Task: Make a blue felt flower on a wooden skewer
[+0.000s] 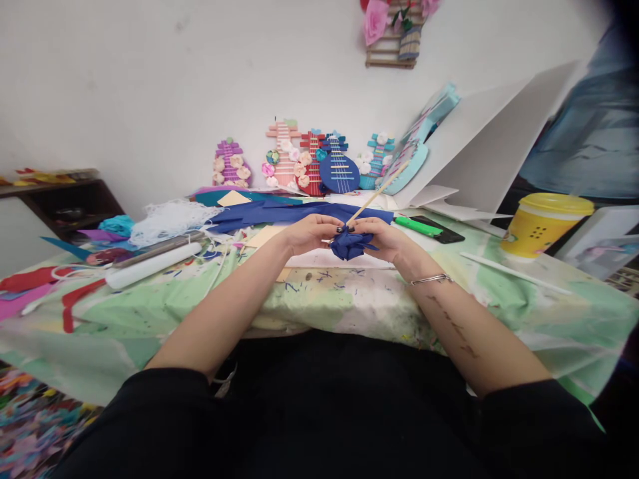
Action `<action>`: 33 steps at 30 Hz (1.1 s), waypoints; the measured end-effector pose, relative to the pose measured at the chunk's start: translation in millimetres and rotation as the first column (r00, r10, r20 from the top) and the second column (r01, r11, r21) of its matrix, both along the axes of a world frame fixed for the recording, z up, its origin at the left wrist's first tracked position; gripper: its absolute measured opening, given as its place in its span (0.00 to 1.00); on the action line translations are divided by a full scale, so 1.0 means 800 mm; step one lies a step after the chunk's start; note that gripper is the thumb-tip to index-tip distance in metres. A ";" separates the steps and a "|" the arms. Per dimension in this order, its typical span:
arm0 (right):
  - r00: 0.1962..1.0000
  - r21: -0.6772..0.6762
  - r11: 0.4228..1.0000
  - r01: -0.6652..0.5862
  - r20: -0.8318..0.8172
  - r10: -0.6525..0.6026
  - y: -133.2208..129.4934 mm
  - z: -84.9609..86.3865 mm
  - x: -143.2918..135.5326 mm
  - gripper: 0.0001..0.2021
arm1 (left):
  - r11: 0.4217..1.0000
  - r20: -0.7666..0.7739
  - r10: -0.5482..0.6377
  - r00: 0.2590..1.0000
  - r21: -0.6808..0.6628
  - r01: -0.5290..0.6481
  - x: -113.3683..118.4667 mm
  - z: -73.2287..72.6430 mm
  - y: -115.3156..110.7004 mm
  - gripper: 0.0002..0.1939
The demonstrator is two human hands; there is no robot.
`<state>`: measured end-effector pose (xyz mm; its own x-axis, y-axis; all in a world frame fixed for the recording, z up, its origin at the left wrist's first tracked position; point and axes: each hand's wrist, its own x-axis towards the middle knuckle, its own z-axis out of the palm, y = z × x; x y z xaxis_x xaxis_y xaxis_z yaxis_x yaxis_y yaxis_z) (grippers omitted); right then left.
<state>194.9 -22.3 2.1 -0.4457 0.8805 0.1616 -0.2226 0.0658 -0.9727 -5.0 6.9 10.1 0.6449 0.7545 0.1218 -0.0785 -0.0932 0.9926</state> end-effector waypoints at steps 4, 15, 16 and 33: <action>1.000 0.019 1.000 -0.001 0.006 0.001 0.000 0.000 0.000 0.05 | 1.000 -0.008 -0.002 1.000 0.021 0.002 0.000 0.001 -0.001 0.15; 0.996 0.054 0.996 0.069 0.056 -0.072 -0.002 0.002 0.000 0.06 | 0.997 -0.055 0.071 0.996 0.044 -0.069 0.001 0.002 -0.002 0.14; 0.996 0.049 0.997 0.068 0.053 -0.070 -0.003 0.002 0.000 0.06 | 0.997 -0.053 0.072 0.996 0.042 -0.070 0.001 0.002 -0.002 0.14; 0.994 0.087 0.992 0.095 0.047 -0.099 -0.002 0.002 -0.002 0.07 | 0.993 -0.053 0.082 0.995 0.094 -0.077 0.000 0.002 -0.003 0.16</action>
<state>193.1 -24.3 4.0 -0.3682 0.9043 0.2162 -0.1614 0.1668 -0.9727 -4.9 4.7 12.0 0.5909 0.7911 0.1582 -0.0113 -0.1879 0.9821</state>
